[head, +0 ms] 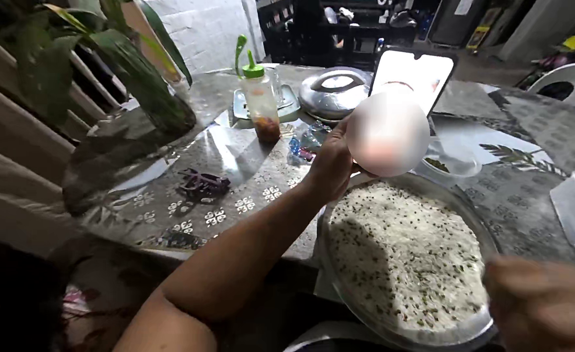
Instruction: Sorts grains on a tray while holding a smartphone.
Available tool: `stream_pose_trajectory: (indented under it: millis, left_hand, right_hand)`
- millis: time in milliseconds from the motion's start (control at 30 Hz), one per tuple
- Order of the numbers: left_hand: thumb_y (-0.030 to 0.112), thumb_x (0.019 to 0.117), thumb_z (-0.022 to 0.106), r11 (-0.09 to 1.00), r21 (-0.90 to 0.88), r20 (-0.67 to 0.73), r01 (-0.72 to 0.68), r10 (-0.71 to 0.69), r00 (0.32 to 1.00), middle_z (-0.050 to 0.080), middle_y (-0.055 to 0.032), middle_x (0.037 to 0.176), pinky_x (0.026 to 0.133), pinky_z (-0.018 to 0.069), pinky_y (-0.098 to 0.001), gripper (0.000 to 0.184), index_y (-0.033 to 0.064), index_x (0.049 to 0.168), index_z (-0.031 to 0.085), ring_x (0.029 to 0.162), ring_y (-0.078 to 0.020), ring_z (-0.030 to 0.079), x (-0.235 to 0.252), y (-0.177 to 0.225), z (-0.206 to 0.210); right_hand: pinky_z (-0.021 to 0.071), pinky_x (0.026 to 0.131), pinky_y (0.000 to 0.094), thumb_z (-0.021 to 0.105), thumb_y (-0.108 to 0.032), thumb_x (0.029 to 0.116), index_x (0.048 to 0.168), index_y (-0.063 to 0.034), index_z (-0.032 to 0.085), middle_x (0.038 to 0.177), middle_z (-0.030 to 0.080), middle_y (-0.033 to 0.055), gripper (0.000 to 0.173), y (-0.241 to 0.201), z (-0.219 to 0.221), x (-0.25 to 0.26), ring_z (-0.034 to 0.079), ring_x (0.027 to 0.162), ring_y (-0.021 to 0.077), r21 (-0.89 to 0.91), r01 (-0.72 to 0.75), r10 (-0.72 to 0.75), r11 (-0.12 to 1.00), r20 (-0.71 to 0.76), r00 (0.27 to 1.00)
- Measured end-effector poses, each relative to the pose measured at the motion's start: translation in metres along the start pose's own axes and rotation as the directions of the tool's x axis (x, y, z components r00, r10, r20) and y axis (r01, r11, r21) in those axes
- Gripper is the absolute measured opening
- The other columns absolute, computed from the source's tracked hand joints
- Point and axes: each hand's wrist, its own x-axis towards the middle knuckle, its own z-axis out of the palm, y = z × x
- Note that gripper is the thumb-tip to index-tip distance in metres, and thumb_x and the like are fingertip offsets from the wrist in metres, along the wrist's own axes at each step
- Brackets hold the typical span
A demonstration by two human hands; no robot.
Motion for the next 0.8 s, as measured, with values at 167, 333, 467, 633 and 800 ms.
stream_pose_trajectory:
  millis: [167, 333, 467, 633, 800]
  left_hand:
    - [0.032, 0.1138, 0.024, 1.000, -0.025, 0.005, 0.014, -0.014, 1.000, 0.071, -0.0070, 0.104, 0.068, 0.0632, -0.0353, 0.036, 0.0136, 0.134, 0.047, 0.086, -0.0198, 0.073, 0.001, -0.012, 0.000]
    - [0.032, 0.1143, 0.023, 0.999, -0.049, -0.063, 0.007, -0.010, 0.998, 0.071, -0.0100, 0.113, 0.073, 0.0651, -0.0428, 0.039, 0.0146, 0.144, 0.042, 0.094, -0.0259, 0.074, 0.007, -0.021, -0.005]
    - [0.035, 0.1141, 0.021, 0.999, -0.037, -0.072, 0.025, -0.028, 0.997, 0.071, -0.0086, 0.112, 0.069, 0.0648, -0.0417, 0.039, 0.0169, 0.141, 0.043, 0.091, -0.0253, 0.074, 0.009, -0.024, -0.007]
    - [0.033, 0.1140, 0.022, 1.000, -0.009, -0.075, 0.027, -0.027, 0.997, 0.071, -0.0079, 0.115, 0.071, 0.0650, -0.0433, 0.038, 0.0169, 0.138, 0.047, 0.095, -0.0255, 0.074, 0.007, -0.024, -0.007]
    - [0.033, 0.1139, 0.022, 1.000, -0.008, -0.047, 0.028, -0.028, 0.998, 0.072, -0.0083, 0.110, 0.067, 0.0642, -0.0394, 0.036, 0.0160, 0.133, 0.048, 0.091, -0.0235, 0.074, 0.007, -0.026, -0.008]
  right_hand:
    - [0.0497, 0.065, 0.0180, 0.060, -0.029, 0.0968, 0.085, -0.0127, 0.067, 0.077, 0.062, -0.0027, 0.021, 0.065, -0.035, 0.005, 0.059, 0.072, 0.0024, -0.529, -0.203, 0.188, 0.824, -0.083, 0.979]
    - [0.0554, 0.078, 0.0462, 0.060, -0.002, 0.0939, 0.091, -0.0042, 0.072, 0.088, 0.070, 0.0126, 0.012, 0.099, -0.039, -0.010, 0.068, 0.084, 0.0290, -0.618, -0.368, 0.431, 0.694, -0.053, 0.901]
    - [0.0564, 0.081, 0.0441, 0.065, -0.005, 0.0923, 0.095, -0.0074, 0.075, 0.091, 0.071, 0.0111, 0.011, 0.103, -0.033, -0.020, 0.069, 0.088, 0.0284, -0.612, -0.386, 0.477, 0.690, -0.016, 0.879]
    - [0.0554, 0.086, 0.0497, 0.061, 0.003, 0.0921, 0.104, -0.0087, 0.077, 0.102, 0.073, 0.0111, 0.023, 0.115, -0.015, -0.019, 0.068, 0.098, 0.0335, -0.624, -0.348, 0.455, 0.700, 0.015, 0.890]
    - [0.0547, 0.077, 0.0473, 0.061, 0.003, 0.0894, 0.087, -0.0086, 0.073, 0.083, 0.069, 0.0082, 0.017, 0.118, -0.013, -0.018, 0.067, 0.085, 0.0296, -0.658, -0.275, 0.393, 0.701, 0.034, 0.919]
